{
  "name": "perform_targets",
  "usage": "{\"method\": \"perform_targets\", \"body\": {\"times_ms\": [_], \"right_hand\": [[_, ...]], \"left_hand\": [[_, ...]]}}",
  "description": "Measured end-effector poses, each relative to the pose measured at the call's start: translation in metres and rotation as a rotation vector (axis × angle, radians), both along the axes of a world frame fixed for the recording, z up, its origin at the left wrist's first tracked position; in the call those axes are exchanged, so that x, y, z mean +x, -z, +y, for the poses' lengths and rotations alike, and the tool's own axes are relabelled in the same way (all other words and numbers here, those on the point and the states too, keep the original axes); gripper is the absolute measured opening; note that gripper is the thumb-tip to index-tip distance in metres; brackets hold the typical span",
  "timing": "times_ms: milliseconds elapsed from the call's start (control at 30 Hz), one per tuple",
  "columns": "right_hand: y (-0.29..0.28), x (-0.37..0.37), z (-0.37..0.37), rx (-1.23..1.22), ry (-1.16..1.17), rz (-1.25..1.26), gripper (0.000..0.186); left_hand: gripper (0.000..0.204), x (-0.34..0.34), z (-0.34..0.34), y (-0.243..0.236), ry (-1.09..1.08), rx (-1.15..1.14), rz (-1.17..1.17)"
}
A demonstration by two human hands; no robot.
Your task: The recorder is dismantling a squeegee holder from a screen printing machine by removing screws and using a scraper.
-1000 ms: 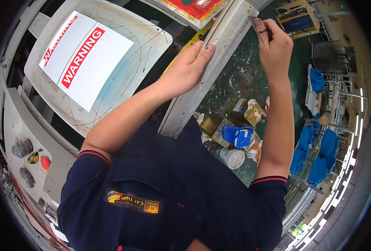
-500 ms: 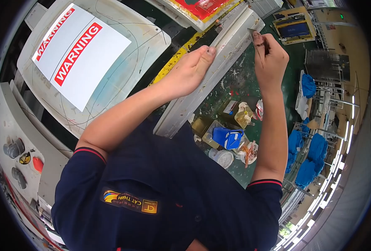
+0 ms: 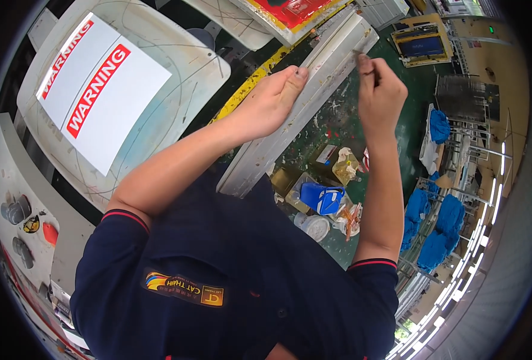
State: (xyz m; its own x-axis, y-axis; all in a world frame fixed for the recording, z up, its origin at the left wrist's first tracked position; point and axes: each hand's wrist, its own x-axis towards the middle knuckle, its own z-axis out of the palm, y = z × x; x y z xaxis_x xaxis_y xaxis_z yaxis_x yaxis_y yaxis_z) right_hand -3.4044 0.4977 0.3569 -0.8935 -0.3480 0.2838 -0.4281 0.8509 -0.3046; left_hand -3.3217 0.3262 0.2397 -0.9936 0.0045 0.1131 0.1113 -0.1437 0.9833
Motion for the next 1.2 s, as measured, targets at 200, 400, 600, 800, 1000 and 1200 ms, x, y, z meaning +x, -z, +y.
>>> {"method": "perform_targets", "body": {"times_ms": [200, 400, 600, 800, 1000, 1200], "right_hand": [[0.013, -0.075, 0.03, -0.05, -0.149, 0.109, 0.027], [0.025, -0.158, 0.063, -0.031, -0.29, 0.112, 0.03], [0.036, -0.267, 0.143, -0.333, -0.093, -0.349, 0.022], [0.032, -0.353, 0.169, -0.495, -0.066, -0.462, 0.012], [0.003, -0.462, 0.223, -0.136, -0.278, -0.024, 0.014], [-0.015, -0.513, 0.263, -0.022, -0.287, -0.019, 0.016]], "left_hand": [[0.058, -0.088, 0.027, 0.009, 0.037, -0.029, -0.009], [0.057, -0.186, 0.065, 0.018, 0.027, 0.001, -0.011], [0.062, -0.301, 0.097, 0.01, 0.019, 0.079, -0.085], [0.064, -0.404, 0.142, 0.007, 0.059, 0.11, -0.154], [0.074, -0.5, 0.21, 0.001, 0.088, 0.026, -0.228], [0.083, -0.546, 0.234, -0.066, 0.183, 0.105, -0.277]]}}
